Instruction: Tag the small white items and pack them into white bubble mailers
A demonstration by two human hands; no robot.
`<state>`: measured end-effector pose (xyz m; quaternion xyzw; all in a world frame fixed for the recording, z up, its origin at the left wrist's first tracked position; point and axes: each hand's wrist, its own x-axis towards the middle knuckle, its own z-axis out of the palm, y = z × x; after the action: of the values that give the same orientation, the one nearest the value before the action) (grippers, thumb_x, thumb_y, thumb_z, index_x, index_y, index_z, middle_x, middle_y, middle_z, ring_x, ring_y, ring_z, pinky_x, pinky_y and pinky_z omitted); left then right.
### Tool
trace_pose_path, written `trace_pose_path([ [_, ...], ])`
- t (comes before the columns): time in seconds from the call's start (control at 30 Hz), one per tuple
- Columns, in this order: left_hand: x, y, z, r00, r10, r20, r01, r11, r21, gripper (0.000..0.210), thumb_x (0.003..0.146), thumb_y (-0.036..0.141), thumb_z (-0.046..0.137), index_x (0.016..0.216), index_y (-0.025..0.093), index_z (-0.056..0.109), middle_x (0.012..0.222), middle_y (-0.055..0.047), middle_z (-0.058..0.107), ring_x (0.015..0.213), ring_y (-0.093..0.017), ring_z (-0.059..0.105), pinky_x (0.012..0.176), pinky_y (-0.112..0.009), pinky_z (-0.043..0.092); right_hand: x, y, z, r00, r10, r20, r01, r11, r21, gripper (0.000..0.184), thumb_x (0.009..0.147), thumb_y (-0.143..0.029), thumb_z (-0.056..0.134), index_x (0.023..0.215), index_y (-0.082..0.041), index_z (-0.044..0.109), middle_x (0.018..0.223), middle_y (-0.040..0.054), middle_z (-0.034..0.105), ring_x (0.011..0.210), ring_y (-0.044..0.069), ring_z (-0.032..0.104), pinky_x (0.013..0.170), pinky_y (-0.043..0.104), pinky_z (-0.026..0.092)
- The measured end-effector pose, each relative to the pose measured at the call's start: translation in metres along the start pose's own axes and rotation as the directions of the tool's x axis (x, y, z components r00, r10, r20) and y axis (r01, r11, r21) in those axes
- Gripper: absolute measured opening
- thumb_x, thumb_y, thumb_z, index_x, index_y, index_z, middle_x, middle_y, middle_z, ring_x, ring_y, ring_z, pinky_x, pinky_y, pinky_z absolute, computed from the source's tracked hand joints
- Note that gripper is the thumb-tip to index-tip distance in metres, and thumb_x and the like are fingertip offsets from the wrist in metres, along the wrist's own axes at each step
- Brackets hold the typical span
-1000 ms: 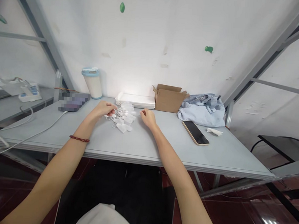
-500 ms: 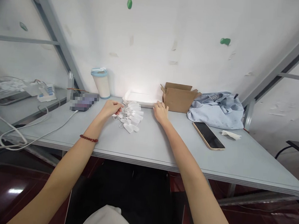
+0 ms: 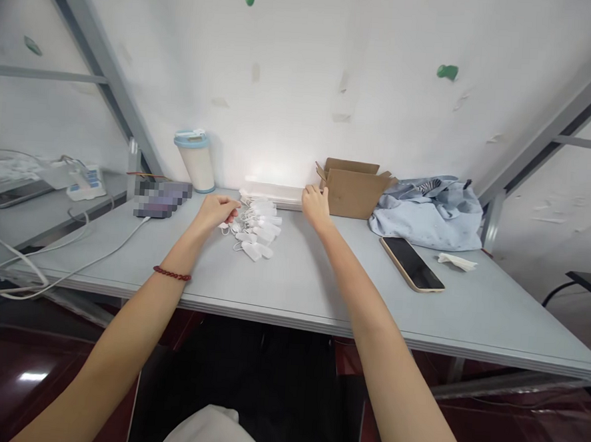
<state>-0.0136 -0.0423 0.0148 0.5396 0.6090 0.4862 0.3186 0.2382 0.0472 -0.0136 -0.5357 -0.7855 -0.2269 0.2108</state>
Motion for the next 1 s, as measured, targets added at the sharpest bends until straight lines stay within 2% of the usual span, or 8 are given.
trace_pose_path([
  [0.13, -0.004, 0.003, 0.004, 0.999, -0.052, 0.014, 0.053, 0.995, -0.080, 0.017, 0.081, 0.023, 0.061, 0.066, 0.014, 0.061, 0.054, -0.001, 0.059, 0.040, -0.008, 0.047, 0.042, -0.021, 0.036, -0.016, 0.010, -0.010, 0.985, -0.102, -0.143, 0.114, 0.990, 0.082, 0.041, 0.087, 0.002, 0.032, 0.099, -0.013, 0.069, 0.109, 0.0148, 0.069, 0.103, 0.026, 0.056, 0.088, 0.041, 0.038],
  [0.27, -0.004, 0.011, 0.006, 0.981, -0.168, 0.101, 0.190, 0.940, -0.284, 0.040, 0.088, 0.050, 0.056, 0.073, 0.013, 0.061, 0.061, -0.006, 0.064, 0.043, -0.011, 0.052, 0.042, -0.022, 0.037, -0.049, 0.015, -0.026, 0.889, -0.214, -0.406, 0.284, 0.951, 0.121, 0.037, 0.094, -0.005, 0.033, 0.094, -0.018, 0.068, 0.100, 0.0100, 0.070, 0.095, 0.021, 0.060, 0.084, 0.037, 0.043],
  [0.4, 0.009, 0.023, 0.009, 0.954, -0.223, 0.200, 0.282, 0.894, -0.349, 0.024, 0.085, 0.033, 0.061, 0.071, 0.013, 0.059, 0.066, -0.009, 0.067, 0.047, -0.012, 0.057, 0.044, -0.022, 0.041, -0.073, 0.019, -0.041, 0.828, -0.172, -0.534, 0.281, 0.951, 0.130, 0.033, 0.097, -0.010, 0.035, 0.091, -0.021, 0.066, 0.097, 0.0082, 0.070, 0.097, 0.020, 0.061, 0.085, 0.036, 0.044],
  [0.53, 0.023, 0.036, 0.018, 0.968, -0.137, 0.209, 0.200, 0.926, -0.320, 0.010, 0.071, 0.008, 0.060, 0.064, 0.014, 0.057, 0.064, -0.007, 0.066, 0.051, -0.011, 0.058, 0.050, -0.021, 0.045, -0.079, 0.015, -0.045, 0.880, -0.050, -0.473, 0.142, 0.977, 0.161, 0.032, 0.098, -0.015, 0.031, 0.100, -0.018, 0.063, 0.096, 0.0118, 0.068, 0.093, 0.022, 0.060, 0.083, 0.037, 0.045],
  [0.6, 0.022, 0.041, 0.025, 0.973, -0.079, 0.218, 0.144, 0.942, -0.304, 0.011, 0.067, 0.007, 0.059, 0.061, 0.015, 0.055, 0.063, -0.007, 0.066, 0.053, -0.012, 0.060, 0.052, -0.022, 0.046, -0.078, 0.007, -0.046, 0.913, -0.031, -0.406, 0.102, 0.983, 0.152, 0.028, 0.098, -0.024, 0.038, 0.112, -0.016, 0.060, 0.107, 0.0155, 0.066, 0.101, 0.026, 0.059, 0.087, 0.040, 0.044],
  [0.67, 0.015, 0.041, 0.031, 0.960, -0.016, 0.280, 0.095, 0.958, -0.272, 0.009, 0.065, 0.009, 0.058, 0.060, 0.015, 0.055, 0.061, -0.006, 0.065, 0.053, -0.013, 0.061, 0.051, -0.023, 0.046, -0.077, -0.004, -0.047, 0.940, -0.047, -0.339, 0.094, 0.988, 0.126, 0.040, 0.094, -0.036, 0.047, 0.127, -0.014, 0.053, 0.128, 0.0197, 0.058, 0.120, 0.031, 0.051, 0.097, 0.046, 0.040],
  [0.87, -0.013, 0.033, 0.038, 0.805, 0.169, 0.569, -0.055, 0.976, -0.212, 0.003, 0.062, 0.014, 0.060, 0.059, 0.015, 0.061, 0.056, -0.002, 0.062, 0.055, -0.016, 0.063, 0.051, -0.023, 0.046, -0.081, -0.024, -0.047, 0.987, -0.076, -0.143, 0.092, 0.990, 0.108, 0.093, 0.081, -0.061, 0.057, 0.153, -0.017, 0.019, 0.159, 0.0226, 0.016, 0.146, 0.039, 0.013, 0.109, 0.061, 0.021],
  [1.0, -0.021, 0.030, 0.039, 0.730, 0.138, 0.670, -0.062, 0.989, -0.136, 0.008, 0.065, 0.017, 0.059, 0.060, 0.014, 0.064, 0.057, -0.005, 0.065, 0.058, -0.017, 0.065, 0.054, -0.024, 0.047, -0.087, -0.016, -0.044, 0.994, -0.054, -0.100, 0.072, 0.980, 0.184, 0.100, 0.076, -0.065, 0.056, 0.153, -0.018, 0.013, 0.154, 0.0224, 0.023, 0.143, 0.041, 0.018, 0.107, 0.064, 0.020],
])
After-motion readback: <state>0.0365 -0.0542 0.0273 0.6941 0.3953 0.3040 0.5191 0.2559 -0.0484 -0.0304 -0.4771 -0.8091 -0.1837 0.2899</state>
